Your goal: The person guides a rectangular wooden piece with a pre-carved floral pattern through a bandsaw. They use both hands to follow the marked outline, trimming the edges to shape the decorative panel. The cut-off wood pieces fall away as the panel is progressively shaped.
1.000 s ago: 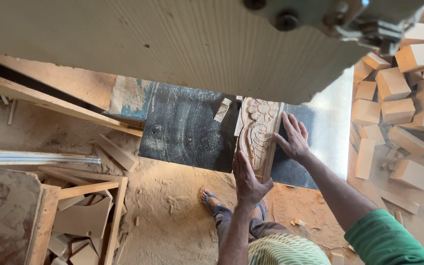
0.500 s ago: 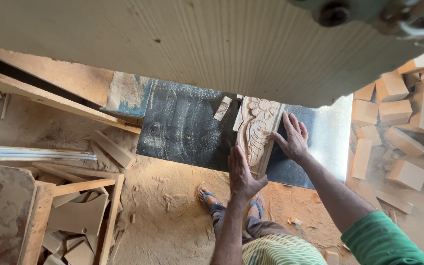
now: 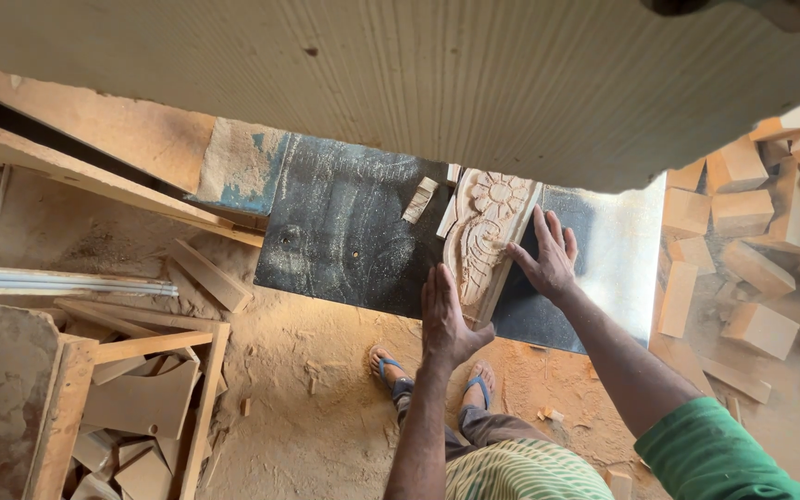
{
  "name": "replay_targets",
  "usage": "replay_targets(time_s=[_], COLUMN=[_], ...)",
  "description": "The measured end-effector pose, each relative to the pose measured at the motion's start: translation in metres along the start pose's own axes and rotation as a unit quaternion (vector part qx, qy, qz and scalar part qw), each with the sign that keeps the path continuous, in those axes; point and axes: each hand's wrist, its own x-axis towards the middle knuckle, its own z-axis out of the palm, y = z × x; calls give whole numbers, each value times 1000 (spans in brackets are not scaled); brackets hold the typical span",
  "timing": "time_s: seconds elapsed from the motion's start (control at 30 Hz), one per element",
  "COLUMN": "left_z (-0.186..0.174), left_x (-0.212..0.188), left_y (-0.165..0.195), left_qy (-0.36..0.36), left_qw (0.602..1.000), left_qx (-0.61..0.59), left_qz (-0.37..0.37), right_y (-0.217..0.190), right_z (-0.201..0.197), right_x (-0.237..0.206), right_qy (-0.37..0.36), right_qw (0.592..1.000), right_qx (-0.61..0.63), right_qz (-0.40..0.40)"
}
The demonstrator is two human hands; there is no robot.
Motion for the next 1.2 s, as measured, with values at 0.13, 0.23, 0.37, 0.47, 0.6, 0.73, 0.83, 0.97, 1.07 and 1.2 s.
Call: replay_targets(time_s=[0.13, 0.23, 0.37, 0.47, 0.6, 0.73, 0.83, 0.97, 1.07, 1.2], left_z=[-6, -11, -17, -19, -26, -38, -43, -43, -43, -45], left_x=[4, 7, 10, 12, 10, 1, 0, 6, 12, 15], left_y=[-1, -1, -1, -2, 2, 9, 9, 1, -6, -9], left_qy=[-9, -18, -24, -30, -20, -22, -42, -64, -80, -84], left_qw=[1000, 1000, 1000, 999, 999, 998, 998, 997, 996, 996], left_qx=[-5, -8, -12, -14, -28, -59, -52, -24, -15, -12], left_qz=[-4, -11, -10, -11, -9, -14, -23, -23, -21, -21], right_y=[-4, -8, -11, -10, -9, -9, -8, -9, -12, -16], right_z=[1, 1, 1, 2, 2, -2, -5, -4, -4, -5], right_x=[1, 1, 1, 1, 1, 1, 2, 0, 1, 1], right_qy=[3, 5, 16, 17, 20, 29, 25, 16, 22, 20], right_qw=[1000, 1000, 1000, 1000, 1000, 999, 1000, 1000, 1000, 999], right_qx=[9, 15, 17, 12, 10, 17, 3, 3, 0, 7], right_qz=[11, 14, 14, 18, 16, -8, -16, 9, 13, 26])
